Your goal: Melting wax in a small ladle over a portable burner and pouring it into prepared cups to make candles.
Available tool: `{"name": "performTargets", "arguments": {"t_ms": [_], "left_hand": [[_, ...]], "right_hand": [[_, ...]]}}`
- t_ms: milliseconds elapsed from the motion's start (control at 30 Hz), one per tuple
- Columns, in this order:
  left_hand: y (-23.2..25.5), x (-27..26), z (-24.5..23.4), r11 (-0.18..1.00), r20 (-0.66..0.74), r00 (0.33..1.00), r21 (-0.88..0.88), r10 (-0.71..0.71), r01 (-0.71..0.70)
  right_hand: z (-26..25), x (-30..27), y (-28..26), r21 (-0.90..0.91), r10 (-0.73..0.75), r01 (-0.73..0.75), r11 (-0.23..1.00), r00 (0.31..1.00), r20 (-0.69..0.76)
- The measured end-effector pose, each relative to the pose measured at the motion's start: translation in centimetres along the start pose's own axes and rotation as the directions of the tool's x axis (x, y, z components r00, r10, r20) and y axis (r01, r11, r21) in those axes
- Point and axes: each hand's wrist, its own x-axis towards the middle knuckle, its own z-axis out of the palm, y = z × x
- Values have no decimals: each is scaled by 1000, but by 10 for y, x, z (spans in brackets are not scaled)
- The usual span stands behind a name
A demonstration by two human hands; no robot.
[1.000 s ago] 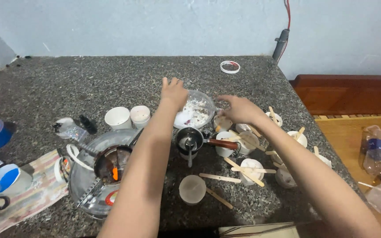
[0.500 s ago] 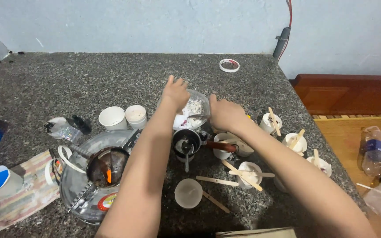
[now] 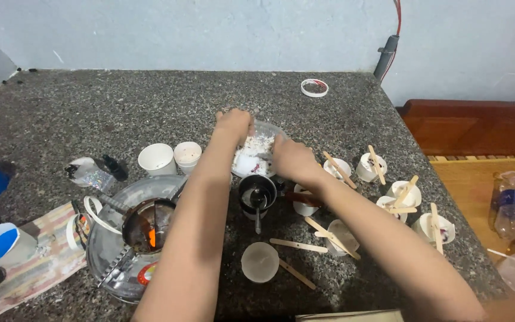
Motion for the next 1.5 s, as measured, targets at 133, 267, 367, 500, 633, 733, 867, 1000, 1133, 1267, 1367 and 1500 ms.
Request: {"name": "performTargets", "arguments": {"t_ms": [133, 267, 367, 500, 633, 733, 867, 1000, 1133, 1267, 1367, 1500], "left_hand": [[-13, 41, 36, 998, -17, 1000, -61, -15, 13], [-11, 36, 31, 1000, -30, 1000, -22, 8, -9], [2, -3, -3, 992, -45, 997, 112, 68, -63], [10, -28, -23, 947, -39, 980, 268, 193, -176], [19, -52, -34, 882, -4, 967, 411, 256, -232], [22, -55, -29, 858, 26, 970, 461, 243, -227], [13, -28, -2, 854, 61, 961, 445, 269, -268], [20, -47, -11, 861, 108, 962, 429, 252, -274], [18, -35, -2, 843, 115, 959, 459, 257, -281], [23, -46, -13, 874, 120, 965, 410, 233, -262], [25, -40, -14, 915, 125, 970, 325, 208, -238], [44, -64, -40, 935, 239, 961, 287, 142, -210]], "right_hand": [[-6, -7, -7, -46, -20, 19, 999, 999, -38], [-17, -14, -6, 44, 6, -4, 999, 999, -49], [-15, -13, 1, 40, 3, -1, 999, 999, -42], [-16, -8, 5, -32, -37, 36, 999, 999, -31], [-11, 2, 10, -64, -47, 44, 997, 998, -39], [-5, 7, 14, -68, -60, 59, 996, 998, -13], [-20, -8, 3, -27, -26, 25, 999, 1000, -13], [-17, -6, 15, 21, -11, 11, 1000, 1000, 9], [-22, -11, 25, 4, -10, 10, 1000, 1000, 0], [-32, -19, 24, -20, 44, -44, 999, 999, 16], [-48, -28, 25, -27, 66, -66, 997, 998, 15], [-56, -39, 22, -66, 96, -94, 993, 995, 23]]}}
